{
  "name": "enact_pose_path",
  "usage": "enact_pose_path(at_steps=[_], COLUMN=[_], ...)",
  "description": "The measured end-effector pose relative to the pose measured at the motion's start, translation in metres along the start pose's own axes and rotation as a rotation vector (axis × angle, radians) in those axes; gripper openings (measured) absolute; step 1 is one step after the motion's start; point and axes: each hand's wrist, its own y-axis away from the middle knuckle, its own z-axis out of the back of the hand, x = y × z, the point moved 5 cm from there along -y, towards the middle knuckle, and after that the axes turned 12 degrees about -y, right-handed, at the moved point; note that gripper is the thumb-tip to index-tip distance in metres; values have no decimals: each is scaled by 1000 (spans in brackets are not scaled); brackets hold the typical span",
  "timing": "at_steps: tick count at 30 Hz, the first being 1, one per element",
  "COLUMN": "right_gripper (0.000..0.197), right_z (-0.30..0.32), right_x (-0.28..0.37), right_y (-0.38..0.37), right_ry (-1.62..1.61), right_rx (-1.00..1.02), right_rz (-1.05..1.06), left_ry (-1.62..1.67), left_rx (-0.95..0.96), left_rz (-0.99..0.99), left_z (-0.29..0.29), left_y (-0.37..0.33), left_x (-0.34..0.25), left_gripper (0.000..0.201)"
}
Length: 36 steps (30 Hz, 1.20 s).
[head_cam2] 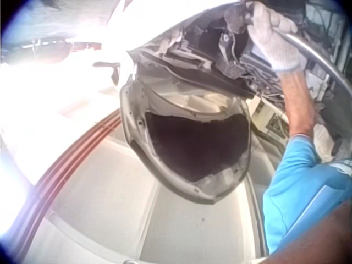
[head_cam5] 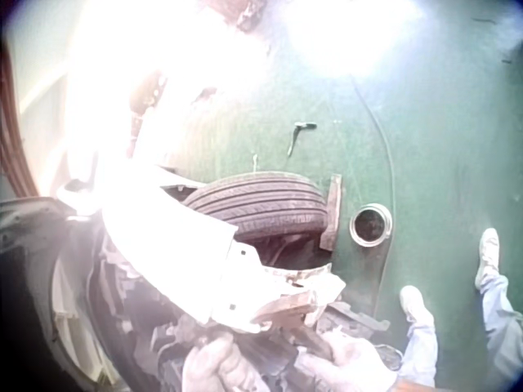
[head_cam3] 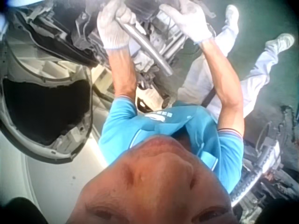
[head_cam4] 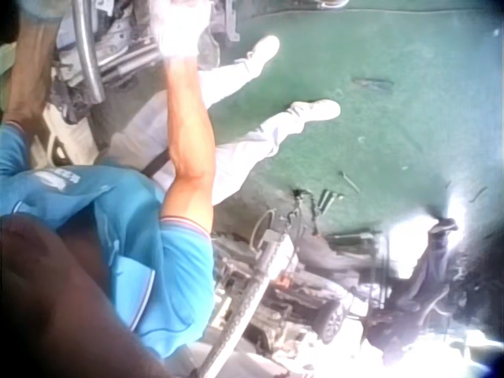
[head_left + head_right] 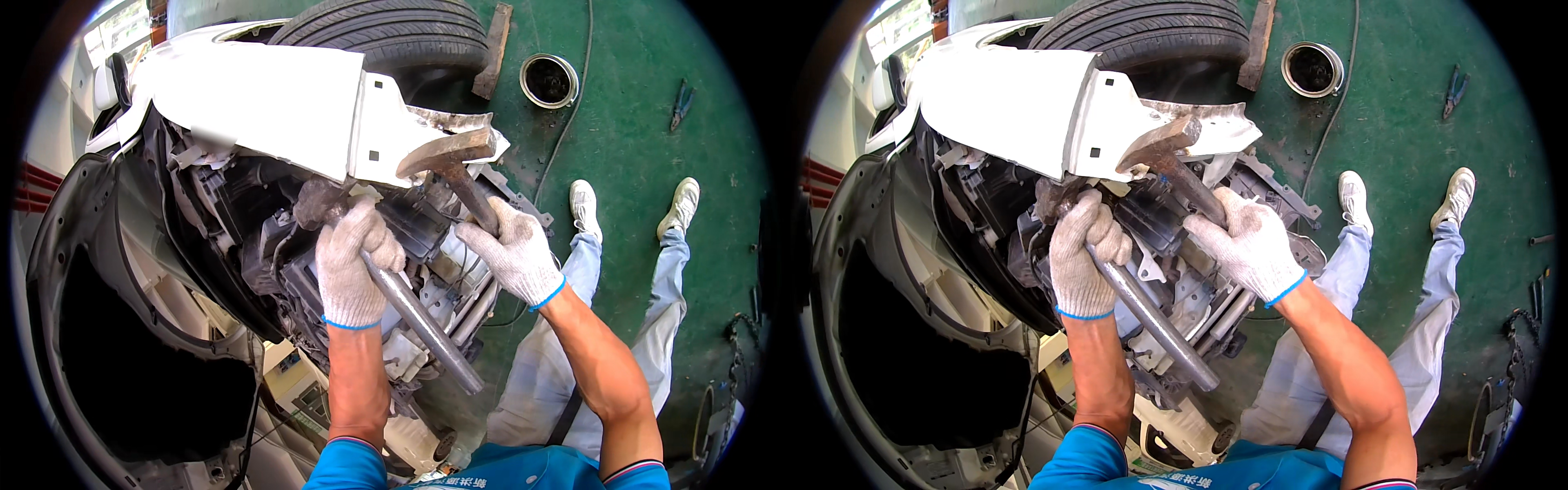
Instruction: The person is repairing a car's front bumper. They use a screwdriver to loosen screws and a hammer with a metal rod to adjust the bumper's position. The person works on the bumper's alignment and attachment points.
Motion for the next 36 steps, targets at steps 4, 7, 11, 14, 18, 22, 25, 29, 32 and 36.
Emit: enact_pose_path(at_steps=[4, 7, 11, 14, 18, 22, 25, 29, 32, 36], right_gripper=[25, 22, 19, 19, 30, 31, 32, 32, 26, 23], right_z=[24, 49, 59, 39, 21, 14, 10, -1, -6, 10], right_x=[28, 61, 51, 39, 18, 6, 9, -1, -5, 4], right_y=[2, 8, 9, 12, 11, 9, 7, 4, 0, -4], right_ry=[-31, -126, -172, -148, -66, -91, -141, -91, -35, -78], right_rx=[-20, -223, -291, -149, -60, -34, -45, -30, -14, 21], right_rz=[-19, 58, 37, 23, -8, -49, -14, -8, -40, -63], left_ry=[-20, 4, 101, 107, 161, 94, 83, 76, 81, 115], left_rx=[-28, -2, 33, 4, 44, 10, 22, 33, 42, 45], left_rz=[-5, -1, 46, 78, 133, 121, 109, 107, 110, 118], left_z=[-1, 1, -1, -9, -12, -12, -9, -11, -13, -14], left_y=[2, 0, 0, 12, 14, 14, 14, 12, 13, 13], left_x=[-2, 2, 10, 17, 22, 18, 19, 18, 18, 19], left_gripper=[16, 16, 17, 16, 16, 17, 17, 17, 17, 16])
